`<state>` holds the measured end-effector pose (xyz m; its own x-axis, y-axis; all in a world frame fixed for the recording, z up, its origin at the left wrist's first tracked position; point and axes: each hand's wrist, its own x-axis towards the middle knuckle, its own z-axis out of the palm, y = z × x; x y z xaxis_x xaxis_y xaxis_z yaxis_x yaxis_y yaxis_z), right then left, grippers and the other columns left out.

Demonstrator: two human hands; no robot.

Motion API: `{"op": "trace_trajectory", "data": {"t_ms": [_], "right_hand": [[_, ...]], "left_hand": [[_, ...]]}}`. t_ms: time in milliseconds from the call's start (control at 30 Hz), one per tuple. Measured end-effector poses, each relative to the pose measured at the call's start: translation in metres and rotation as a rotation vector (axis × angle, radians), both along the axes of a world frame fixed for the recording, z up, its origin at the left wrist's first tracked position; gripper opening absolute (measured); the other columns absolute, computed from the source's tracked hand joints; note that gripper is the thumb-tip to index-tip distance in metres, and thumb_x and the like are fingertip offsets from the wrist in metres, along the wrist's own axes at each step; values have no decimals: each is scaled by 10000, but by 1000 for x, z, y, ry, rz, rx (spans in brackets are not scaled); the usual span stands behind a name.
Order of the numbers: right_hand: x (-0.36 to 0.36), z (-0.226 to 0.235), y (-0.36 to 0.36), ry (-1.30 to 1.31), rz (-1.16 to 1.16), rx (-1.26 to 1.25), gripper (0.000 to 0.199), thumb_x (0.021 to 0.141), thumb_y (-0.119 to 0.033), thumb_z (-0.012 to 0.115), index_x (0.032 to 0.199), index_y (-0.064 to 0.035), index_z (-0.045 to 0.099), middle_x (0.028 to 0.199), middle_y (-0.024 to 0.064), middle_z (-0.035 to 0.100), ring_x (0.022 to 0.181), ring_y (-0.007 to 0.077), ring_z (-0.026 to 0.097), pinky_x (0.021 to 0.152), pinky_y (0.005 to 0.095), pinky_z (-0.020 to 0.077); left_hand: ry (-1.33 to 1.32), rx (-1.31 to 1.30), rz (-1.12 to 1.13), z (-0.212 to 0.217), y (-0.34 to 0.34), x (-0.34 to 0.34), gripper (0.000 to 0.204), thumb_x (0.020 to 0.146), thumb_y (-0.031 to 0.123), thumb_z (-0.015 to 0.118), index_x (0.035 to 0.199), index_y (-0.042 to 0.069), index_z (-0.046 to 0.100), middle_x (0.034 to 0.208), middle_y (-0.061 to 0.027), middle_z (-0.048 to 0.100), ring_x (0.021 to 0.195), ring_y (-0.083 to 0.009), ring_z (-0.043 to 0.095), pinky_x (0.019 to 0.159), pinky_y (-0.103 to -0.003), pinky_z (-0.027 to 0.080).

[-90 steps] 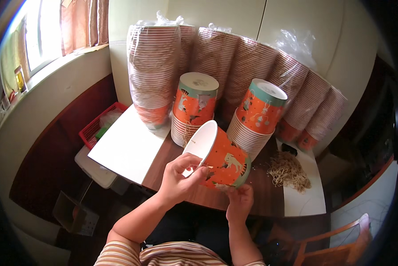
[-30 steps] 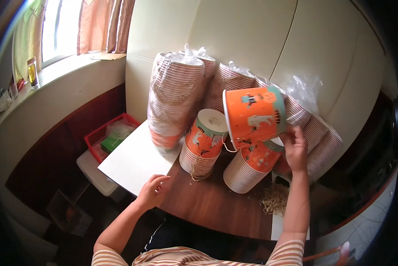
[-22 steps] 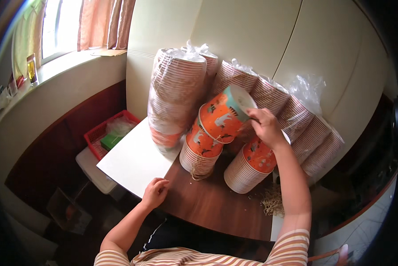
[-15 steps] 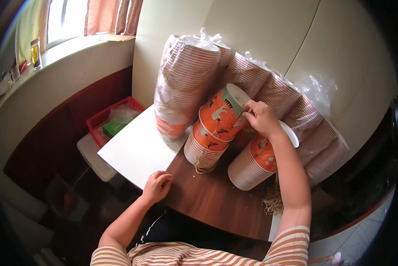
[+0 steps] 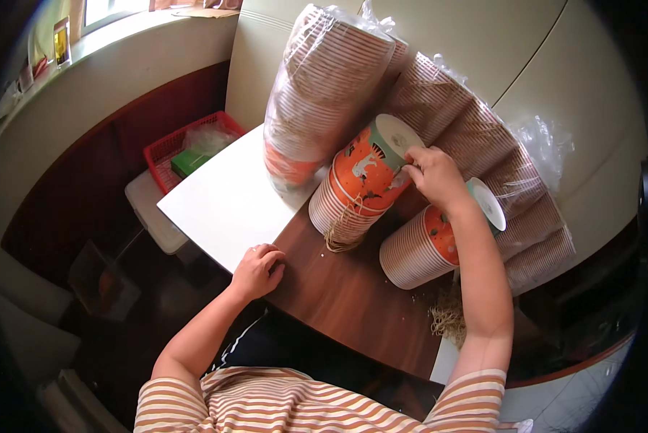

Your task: The person is attaching thin strings to paper buckets to serve as handles.

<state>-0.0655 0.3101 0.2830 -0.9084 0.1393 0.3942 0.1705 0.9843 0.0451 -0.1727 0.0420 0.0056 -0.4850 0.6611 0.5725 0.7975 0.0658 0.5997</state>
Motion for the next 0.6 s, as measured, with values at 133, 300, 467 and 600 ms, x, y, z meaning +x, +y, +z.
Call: {"op": "trace_trajectory", "data": {"t_ms": [133,300,467,600], "right_hand": [[-6,-3,-1,-20,4,27,139,787,-142,624,886,-49,599,834,186,633,842,371,599,741,450,477],[-10,-6,-3,-35,43,35,141,788,-132,620,895,-44,591,833,197,633,817,379,604,721,456,476],[-11,-10,-2,-75,4,8,174,775,-102,639,920,-22,584,836,177,628,835,363,588,733,425,465],[-10,-12,-2,-77,0,9,176,773,-100,639,926,-28,588,847,177,632,837,360,591,736,425,467]], "left_hand": [[11,-1,0,1,0,-1,195,720,97,639,913,85,610,936,-79,588,868,-278,571,780,-369,451],[20,2,0,0,-1,-1,195,727,98,635,919,75,609,940,-82,586,886,-273,565,797,-361,447],[9,-22,-1,0,-1,0,195,729,103,634,919,67,609,945,-83,586,895,-271,563,813,-360,443],[24,-13,7,-1,-1,0,194,729,104,633,918,65,610,943,-84,586,894,-270,565,813,-359,444]]}}
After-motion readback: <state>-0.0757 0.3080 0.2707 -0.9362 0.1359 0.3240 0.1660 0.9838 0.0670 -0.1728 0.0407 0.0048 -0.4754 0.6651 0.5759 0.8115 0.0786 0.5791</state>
